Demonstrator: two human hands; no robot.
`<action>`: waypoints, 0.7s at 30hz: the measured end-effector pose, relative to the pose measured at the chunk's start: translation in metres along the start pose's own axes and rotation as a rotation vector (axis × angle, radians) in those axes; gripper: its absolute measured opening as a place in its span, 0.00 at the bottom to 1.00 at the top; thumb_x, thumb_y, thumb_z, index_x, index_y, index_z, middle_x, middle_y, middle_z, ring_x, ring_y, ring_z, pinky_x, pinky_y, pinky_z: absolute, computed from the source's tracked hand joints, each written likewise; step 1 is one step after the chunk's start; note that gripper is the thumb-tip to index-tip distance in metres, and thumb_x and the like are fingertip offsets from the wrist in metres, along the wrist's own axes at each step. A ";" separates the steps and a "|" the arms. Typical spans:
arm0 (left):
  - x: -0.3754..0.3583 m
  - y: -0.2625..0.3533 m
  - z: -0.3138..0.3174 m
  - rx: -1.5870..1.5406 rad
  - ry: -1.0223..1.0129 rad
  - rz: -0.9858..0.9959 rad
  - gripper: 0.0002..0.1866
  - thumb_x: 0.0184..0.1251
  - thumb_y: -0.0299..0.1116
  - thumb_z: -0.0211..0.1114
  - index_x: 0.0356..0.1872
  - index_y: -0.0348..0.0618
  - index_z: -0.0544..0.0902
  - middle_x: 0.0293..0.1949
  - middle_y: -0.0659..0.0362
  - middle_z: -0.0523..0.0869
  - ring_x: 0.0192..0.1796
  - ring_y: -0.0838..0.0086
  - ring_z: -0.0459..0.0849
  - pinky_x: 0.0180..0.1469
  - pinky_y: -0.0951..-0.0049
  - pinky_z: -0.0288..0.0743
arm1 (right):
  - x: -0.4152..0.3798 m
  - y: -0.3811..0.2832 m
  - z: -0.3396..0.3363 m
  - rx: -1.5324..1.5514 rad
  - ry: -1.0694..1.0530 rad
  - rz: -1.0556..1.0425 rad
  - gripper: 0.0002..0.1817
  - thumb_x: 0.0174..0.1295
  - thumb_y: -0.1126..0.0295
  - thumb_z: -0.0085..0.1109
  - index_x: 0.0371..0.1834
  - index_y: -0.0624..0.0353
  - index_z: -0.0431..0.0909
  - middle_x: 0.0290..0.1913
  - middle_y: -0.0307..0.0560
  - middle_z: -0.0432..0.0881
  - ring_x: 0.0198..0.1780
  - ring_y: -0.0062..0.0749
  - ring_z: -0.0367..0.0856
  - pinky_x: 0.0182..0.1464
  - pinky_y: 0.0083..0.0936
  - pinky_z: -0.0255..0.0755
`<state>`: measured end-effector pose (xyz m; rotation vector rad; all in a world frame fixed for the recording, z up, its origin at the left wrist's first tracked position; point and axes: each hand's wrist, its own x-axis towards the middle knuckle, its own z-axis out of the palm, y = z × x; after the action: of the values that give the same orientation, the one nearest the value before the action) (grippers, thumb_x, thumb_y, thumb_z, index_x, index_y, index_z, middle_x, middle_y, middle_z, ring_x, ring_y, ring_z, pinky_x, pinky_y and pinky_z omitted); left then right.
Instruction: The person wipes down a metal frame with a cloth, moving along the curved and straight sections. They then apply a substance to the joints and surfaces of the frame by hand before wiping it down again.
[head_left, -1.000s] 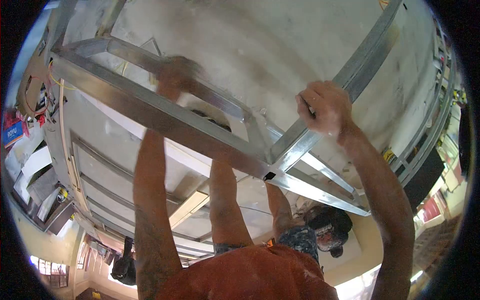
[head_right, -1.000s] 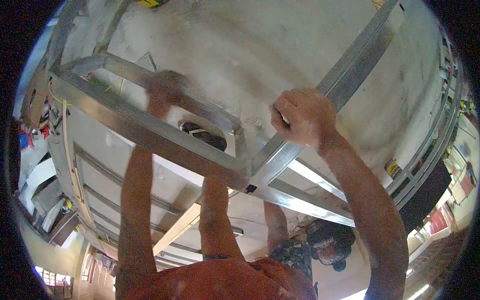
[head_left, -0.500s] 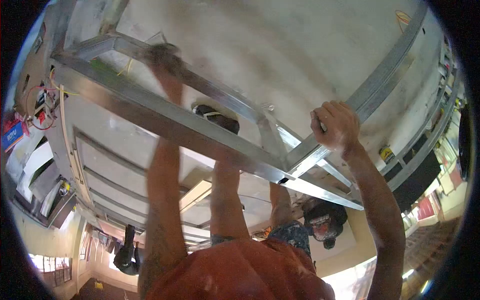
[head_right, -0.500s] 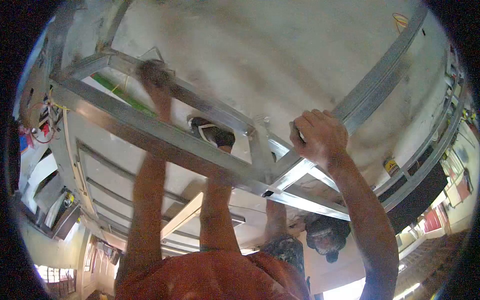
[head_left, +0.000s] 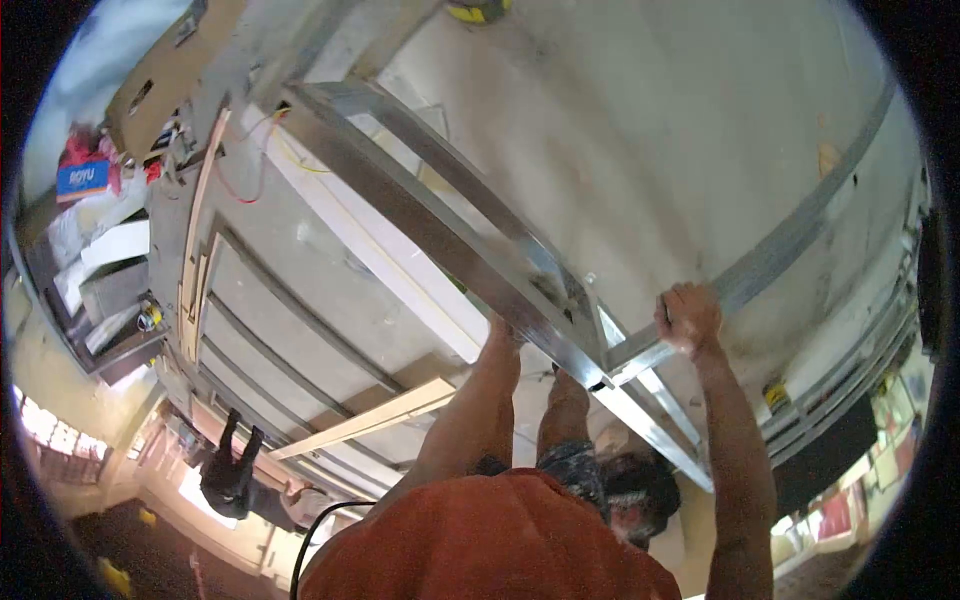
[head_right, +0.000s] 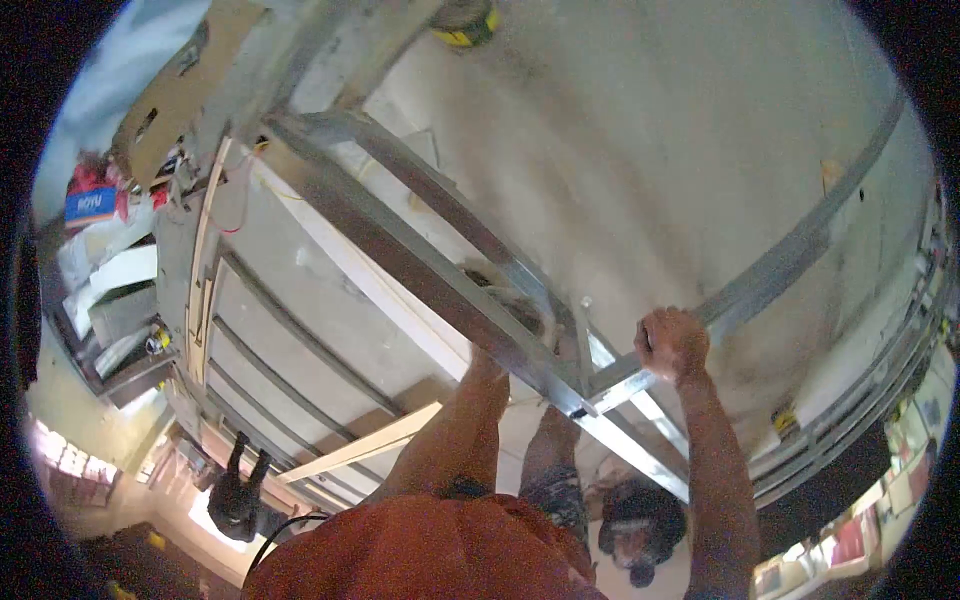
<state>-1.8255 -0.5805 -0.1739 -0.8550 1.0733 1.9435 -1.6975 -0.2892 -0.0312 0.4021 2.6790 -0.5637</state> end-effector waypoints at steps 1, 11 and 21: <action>0.006 0.027 -0.006 -0.130 -0.025 0.082 0.22 0.78 0.39 0.54 0.64 0.36 0.76 0.56 0.46 0.84 0.56 0.54 0.84 0.65 0.53 0.77 | 0.000 -0.001 0.001 -0.013 0.019 0.019 0.07 0.54 0.65 0.66 0.28 0.55 0.80 0.31 0.48 0.81 0.36 0.48 0.80 0.41 0.47 0.74; 0.136 0.370 0.137 0.098 -0.100 0.306 0.24 0.82 0.53 0.49 0.63 0.46 0.77 0.55 0.61 0.84 0.51 0.66 0.84 0.57 0.64 0.79 | 0.012 -0.015 -0.006 -0.101 -0.039 0.097 0.07 0.60 0.65 0.61 0.29 0.56 0.81 0.33 0.49 0.82 0.40 0.50 0.81 0.45 0.48 0.75; 0.006 0.367 0.077 0.150 0.099 -0.284 0.31 0.78 0.52 0.53 0.72 0.43 0.69 0.62 0.48 0.81 0.55 0.53 0.85 0.63 0.55 0.79 | 0.040 -0.019 0.012 -0.069 -0.206 0.544 0.11 0.63 0.58 0.59 0.33 0.54 0.83 0.35 0.49 0.84 0.40 0.48 0.84 0.46 0.47 0.77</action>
<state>-2.1530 -0.6472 -0.0044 -0.9703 1.0760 1.5802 -1.7359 -0.3033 -0.0516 0.9529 2.2471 -0.3231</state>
